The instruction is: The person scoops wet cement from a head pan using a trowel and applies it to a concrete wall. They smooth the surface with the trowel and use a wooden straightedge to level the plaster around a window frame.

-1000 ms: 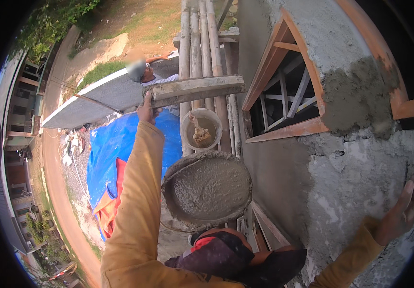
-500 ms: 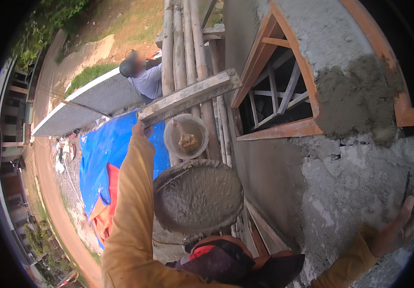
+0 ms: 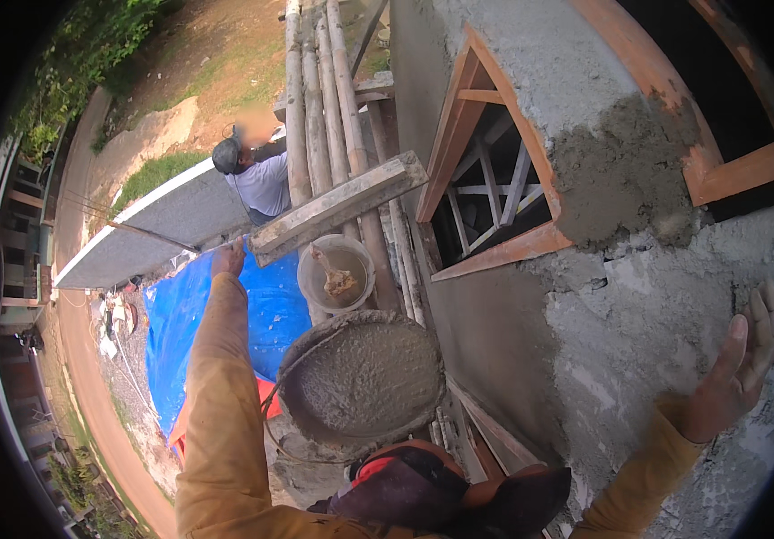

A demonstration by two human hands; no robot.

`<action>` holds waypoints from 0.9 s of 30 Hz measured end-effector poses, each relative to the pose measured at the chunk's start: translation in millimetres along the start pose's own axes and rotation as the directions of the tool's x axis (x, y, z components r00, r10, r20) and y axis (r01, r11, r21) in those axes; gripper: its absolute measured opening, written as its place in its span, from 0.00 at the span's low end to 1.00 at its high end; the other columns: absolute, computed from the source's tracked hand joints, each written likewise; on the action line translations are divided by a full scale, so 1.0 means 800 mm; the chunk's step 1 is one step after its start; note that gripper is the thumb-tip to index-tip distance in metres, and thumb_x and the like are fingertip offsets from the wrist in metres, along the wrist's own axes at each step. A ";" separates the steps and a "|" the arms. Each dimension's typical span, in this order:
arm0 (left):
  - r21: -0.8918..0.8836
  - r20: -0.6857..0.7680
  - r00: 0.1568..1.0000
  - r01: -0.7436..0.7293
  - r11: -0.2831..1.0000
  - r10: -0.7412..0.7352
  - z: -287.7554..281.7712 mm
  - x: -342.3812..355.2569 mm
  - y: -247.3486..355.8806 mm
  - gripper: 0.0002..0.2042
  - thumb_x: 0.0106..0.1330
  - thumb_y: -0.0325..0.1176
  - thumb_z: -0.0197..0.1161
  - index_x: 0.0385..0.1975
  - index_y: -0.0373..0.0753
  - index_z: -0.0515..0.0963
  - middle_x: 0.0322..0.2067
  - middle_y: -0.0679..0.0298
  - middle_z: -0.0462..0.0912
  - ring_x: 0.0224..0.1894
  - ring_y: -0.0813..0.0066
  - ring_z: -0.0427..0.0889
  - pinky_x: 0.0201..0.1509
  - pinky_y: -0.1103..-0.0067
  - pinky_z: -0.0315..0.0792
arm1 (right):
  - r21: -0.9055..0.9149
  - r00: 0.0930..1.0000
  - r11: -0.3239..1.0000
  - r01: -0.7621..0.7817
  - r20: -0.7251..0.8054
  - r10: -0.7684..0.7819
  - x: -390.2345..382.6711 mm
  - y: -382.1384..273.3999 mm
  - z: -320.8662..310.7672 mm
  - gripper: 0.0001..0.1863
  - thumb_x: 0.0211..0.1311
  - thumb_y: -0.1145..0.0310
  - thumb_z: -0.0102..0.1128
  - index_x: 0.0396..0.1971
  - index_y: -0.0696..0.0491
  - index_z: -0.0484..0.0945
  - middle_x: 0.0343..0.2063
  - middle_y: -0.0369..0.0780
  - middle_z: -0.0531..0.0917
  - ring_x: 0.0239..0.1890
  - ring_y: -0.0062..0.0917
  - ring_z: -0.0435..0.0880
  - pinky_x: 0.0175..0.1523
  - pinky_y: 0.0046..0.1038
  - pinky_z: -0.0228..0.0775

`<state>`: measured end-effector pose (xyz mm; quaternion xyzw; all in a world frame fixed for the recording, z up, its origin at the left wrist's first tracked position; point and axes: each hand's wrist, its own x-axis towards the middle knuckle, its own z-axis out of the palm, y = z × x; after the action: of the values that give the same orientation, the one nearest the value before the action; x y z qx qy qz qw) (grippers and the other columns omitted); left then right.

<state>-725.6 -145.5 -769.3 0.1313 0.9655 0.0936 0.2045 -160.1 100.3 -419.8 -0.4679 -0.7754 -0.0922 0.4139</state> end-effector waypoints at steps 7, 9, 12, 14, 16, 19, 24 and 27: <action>-0.134 -0.119 0.958 -0.274 0.952 0.259 0.007 -0.043 -0.063 0.21 0.62 0.49 0.54 0.39 0.35 0.80 0.48 0.46 0.75 0.53 0.52 0.72 0.58 0.68 0.64 | 0.187 0.960 0.951 0.245 0.092 -0.265 0.030 -0.069 0.010 0.14 0.60 0.68 0.53 0.44 0.58 0.75 0.49 0.45 0.74 0.54 0.33 0.73 0.58 0.32 0.65; -0.172 -0.056 0.980 -0.197 0.965 0.190 0.012 -0.061 -0.083 0.21 0.62 0.49 0.54 0.39 0.35 0.80 0.48 0.46 0.75 0.53 0.51 0.72 0.58 0.68 0.64 | 0.285 0.907 0.883 0.373 0.091 -0.412 0.078 -0.109 0.071 0.17 0.58 0.62 0.56 0.45 0.56 0.76 0.48 0.45 0.75 0.52 0.35 0.74 0.56 0.34 0.66; -0.140 -0.095 0.970 -0.236 0.962 0.224 0.034 -0.081 -0.079 0.21 0.62 0.49 0.55 0.40 0.36 0.79 0.49 0.46 0.74 0.54 0.52 0.71 0.58 0.68 0.64 | -0.029 0.907 0.925 0.378 0.210 -0.364 0.169 -0.106 0.161 0.25 0.57 0.51 0.55 0.49 0.53 0.73 0.49 0.45 0.74 0.53 0.39 0.73 0.57 0.39 0.65; -0.142 -0.102 0.953 -0.297 0.944 0.284 0.065 -0.082 -0.066 0.20 0.62 0.49 0.56 0.40 0.36 0.79 0.50 0.47 0.73 0.54 0.52 0.71 0.59 0.67 0.64 | -0.266 0.917 0.909 0.320 0.328 -0.227 0.218 -0.084 0.189 0.29 0.59 0.46 0.49 0.53 0.53 0.69 0.52 0.46 0.73 0.54 0.40 0.72 0.58 0.41 0.63; -0.151 -0.107 0.962 -0.266 0.952 0.251 0.067 -0.109 -0.072 0.21 0.61 0.49 0.56 0.40 0.37 0.79 0.50 0.47 0.73 0.55 0.53 0.70 0.59 0.67 0.64 | -0.389 0.868 0.882 0.264 0.494 -0.042 0.231 -0.068 0.214 0.33 0.61 0.43 0.44 0.56 0.54 0.67 0.54 0.48 0.71 0.56 0.41 0.70 0.60 0.41 0.61; -0.166 -0.090 0.975 -0.216 0.962 0.204 0.076 -0.132 -0.103 0.21 0.61 0.50 0.55 0.40 0.36 0.79 0.51 0.47 0.73 0.56 0.53 0.70 0.59 0.68 0.63 | -0.385 0.842 0.884 0.265 0.540 -0.017 0.229 -0.042 0.234 0.37 0.61 0.41 0.41 0.58 0.58 0.64 0.53 0.51 0.71 0.58 0.43 0.69 0.62 0.42 0.59; -0.205 -0.022 0.998 -0.058 0.977 0.054 0.091 -0.148 -0.154 0.22 0.61 0.50 0.55 0.41 0.35 0.78 0.50 0.48 0.73 0.55 0.53 0.70 0.59 0.68 0.64 | -0.362 0.801 0.876 0.320 0.597 -0.046 0.249 -0.031 0.240 0.33 0.64 0.46 0.39 0.55 0.61 0.65 0.52 0.55 0.71 0.56 0.48 0.69 0.60 0.43 0.61; -0.183 -0.064 0.998 -0.024 0.983 0.013 0.102 -0.153 -0.171 0.22 0.60 0.50 0.55 0.41 0.35 0.78 0.48 0.48 0.74 0.53 0.54 0.71 0.58 0.68 0.64 | -0.320 0.821 0.899 0.298 0.566 -0.071 0.251 -0.018 0.248 0.30 0.65 0.50 0.39 0.55 0.61 0.64 0.55 0.56 0.67 0.57 0.49 0.67 0.60 0.42 0.61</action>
<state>-612.8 -300.6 -829.5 0.1178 0.9574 0.1882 0.1848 -326.1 328.0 -397.3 -0.4690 -0.8678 -0.1513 0.0641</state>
